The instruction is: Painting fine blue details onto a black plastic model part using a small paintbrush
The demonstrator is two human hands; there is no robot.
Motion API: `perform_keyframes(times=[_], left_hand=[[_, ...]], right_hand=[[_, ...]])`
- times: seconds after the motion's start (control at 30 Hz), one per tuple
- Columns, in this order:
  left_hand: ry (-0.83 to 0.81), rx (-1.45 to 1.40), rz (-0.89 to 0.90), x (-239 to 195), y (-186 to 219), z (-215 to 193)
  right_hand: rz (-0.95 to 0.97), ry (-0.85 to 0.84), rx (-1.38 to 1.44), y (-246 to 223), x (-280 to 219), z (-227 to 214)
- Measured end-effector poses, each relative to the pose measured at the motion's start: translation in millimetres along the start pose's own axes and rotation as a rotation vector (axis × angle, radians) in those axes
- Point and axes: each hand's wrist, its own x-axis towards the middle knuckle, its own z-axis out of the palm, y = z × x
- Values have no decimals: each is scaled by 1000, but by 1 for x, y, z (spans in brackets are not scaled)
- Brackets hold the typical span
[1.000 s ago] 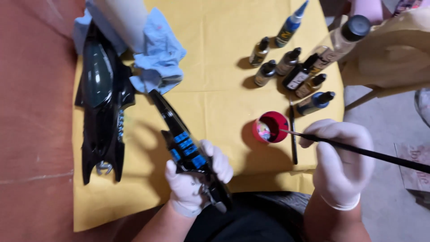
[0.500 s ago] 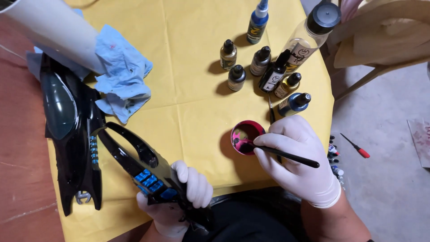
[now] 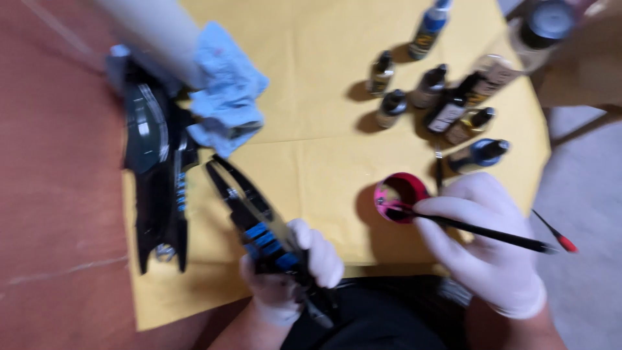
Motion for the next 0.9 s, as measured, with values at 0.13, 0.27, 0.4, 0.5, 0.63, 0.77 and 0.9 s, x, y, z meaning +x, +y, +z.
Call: perform_keyframes(times=[0.13, 0.27, 0.4, 0.5, 0.63, 0.77, 0.9], left_hand=[[56, -23, -39, -4, 2, 0], [14, -16, 30, -7, -1, -5], [37, 31, 37, -13, -4, -11], [101, 39, 41, -15, -4, -6], [128, 85, 53, -15, 0, 2], [182, 191, -5, -10, 9, 19], [180, 202, -18, -11, 11, 17]], right_hand=[[9, 267, 279, -17, -24, 12], [30, 342, 485, -54, -35, 26], [-101, 327, 510, -77, -15, 56], [-222, 422, 758, -72, -5, 82], [-305, 400, 624, -74, 8, 92], [-300, 466, 634, -72, 11, 104], [-314, 532, 679, -78, 17, 117]])
